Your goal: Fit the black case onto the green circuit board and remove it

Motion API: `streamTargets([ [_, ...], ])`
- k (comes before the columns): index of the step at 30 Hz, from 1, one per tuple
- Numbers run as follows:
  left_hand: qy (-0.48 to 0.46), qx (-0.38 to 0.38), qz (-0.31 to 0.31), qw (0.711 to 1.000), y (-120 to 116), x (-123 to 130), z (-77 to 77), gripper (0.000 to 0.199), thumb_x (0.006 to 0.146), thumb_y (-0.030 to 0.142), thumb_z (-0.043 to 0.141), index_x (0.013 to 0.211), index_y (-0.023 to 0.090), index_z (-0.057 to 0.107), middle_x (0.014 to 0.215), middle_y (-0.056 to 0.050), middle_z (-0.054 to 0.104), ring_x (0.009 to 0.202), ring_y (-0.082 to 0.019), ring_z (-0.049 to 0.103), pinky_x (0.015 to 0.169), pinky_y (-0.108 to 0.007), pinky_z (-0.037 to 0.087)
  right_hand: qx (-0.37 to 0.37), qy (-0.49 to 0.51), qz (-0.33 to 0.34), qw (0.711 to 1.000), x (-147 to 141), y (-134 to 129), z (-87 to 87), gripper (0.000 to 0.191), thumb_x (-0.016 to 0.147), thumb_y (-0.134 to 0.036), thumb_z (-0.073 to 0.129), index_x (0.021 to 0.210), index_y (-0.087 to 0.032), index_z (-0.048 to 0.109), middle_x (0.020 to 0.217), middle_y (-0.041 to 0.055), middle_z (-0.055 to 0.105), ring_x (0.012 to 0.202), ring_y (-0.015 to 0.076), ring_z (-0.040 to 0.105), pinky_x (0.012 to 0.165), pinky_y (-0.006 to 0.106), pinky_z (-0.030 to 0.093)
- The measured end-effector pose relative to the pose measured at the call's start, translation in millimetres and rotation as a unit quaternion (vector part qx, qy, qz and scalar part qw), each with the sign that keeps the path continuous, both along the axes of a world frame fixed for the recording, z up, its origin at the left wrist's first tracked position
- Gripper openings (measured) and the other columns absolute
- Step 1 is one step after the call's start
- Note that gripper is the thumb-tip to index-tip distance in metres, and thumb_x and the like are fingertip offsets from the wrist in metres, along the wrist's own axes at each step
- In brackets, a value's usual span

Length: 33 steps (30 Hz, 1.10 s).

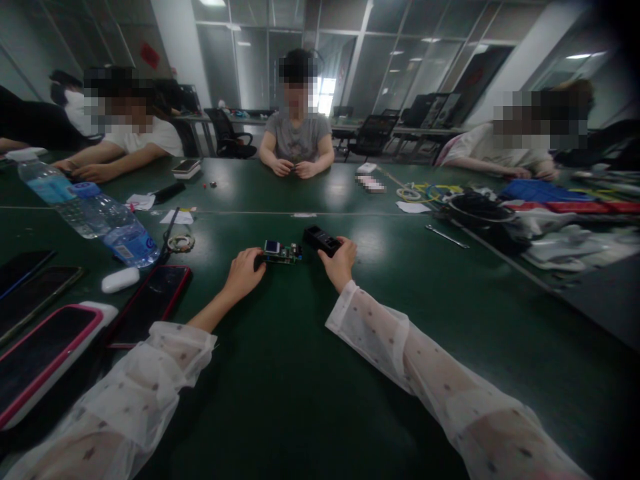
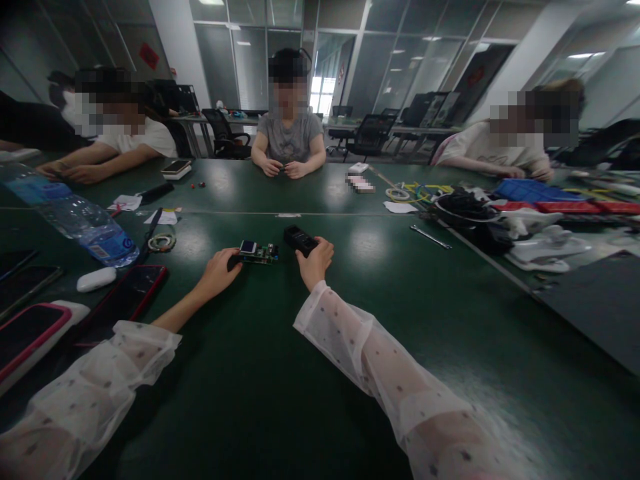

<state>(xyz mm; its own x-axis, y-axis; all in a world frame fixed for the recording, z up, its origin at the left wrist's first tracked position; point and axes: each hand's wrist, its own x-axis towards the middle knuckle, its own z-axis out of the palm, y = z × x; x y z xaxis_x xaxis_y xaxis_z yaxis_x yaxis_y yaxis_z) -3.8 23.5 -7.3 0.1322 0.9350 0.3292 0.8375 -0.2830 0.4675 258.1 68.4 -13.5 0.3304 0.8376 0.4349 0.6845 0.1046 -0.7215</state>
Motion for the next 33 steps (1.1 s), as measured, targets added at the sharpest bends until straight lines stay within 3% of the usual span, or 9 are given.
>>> streamTargets([
  [16,0.002,0.011,-0.001,1.0,3,-2,-4.6,0.029,0.091,0.024,0.055,0.119,0.018,0.057,0.128,-0.011,0.06,0.12,-0.029,0.055,0.101,-0.05,0.046,0.034,0.001,0.009,0.999,5,9,-10.4,0.049,0.07,-0.017,0.072,0.113,-0.015,0.047,0.118,0.0153,0.051,0.113,0.0299,0.047,0.101,0.048,0.04],
  [24,0.0,0.011,0.0,1.0,4,-2,-6.5,0.029,0.091,0.024,0.055,0.12,0.018,0.056,0.129,-0.012,0.06,0.121,-0.029,0.054,0.101,-0.051,0.045,0.055,0.055,0.022,0.997,6,10,-10.0,0.047,0.074,-0.021,0.07,0.115,-0.015,0.049,0.117,0.0141,0.054,0.111,0.0287,0.052,0.101,0.05,0.043],
  [27,-0.001,0.013,-0.002,1.0,4,-3,-6.8,0.028,0.092,0.024,0.055,0.119,0.019,0.057,0.129,-0.011,0.06,0.121,-0.029,0.054,0.1,-0.052,0.046,0.087,0.068,0.062,0.992,3,6,-4.9,0.05,0.079,-0.026,0.068,0.123,-0.016,0.047,0.121,0.0144,0.053,0.112,0.0279,0.054,0.1,0.049,0.046],
  [33,0.0,0.016,-0.003,1.0,2,-2,-4.6,0.031,0.091,0.022,0.055,0.122,0.019,0.055,0.128,-0.011,0.061,0.119,-0.028,0.055,0.099,-0.051,0.046,0.139,0.05,0.21,0.967,-8,-9,9.8,0.051,0.087,-0.032,0.065,0.132,-0.02,0.044,0.125,0.0121,0.052,0.114,0.0245,0.057,0.101,0.045,0.05],
])
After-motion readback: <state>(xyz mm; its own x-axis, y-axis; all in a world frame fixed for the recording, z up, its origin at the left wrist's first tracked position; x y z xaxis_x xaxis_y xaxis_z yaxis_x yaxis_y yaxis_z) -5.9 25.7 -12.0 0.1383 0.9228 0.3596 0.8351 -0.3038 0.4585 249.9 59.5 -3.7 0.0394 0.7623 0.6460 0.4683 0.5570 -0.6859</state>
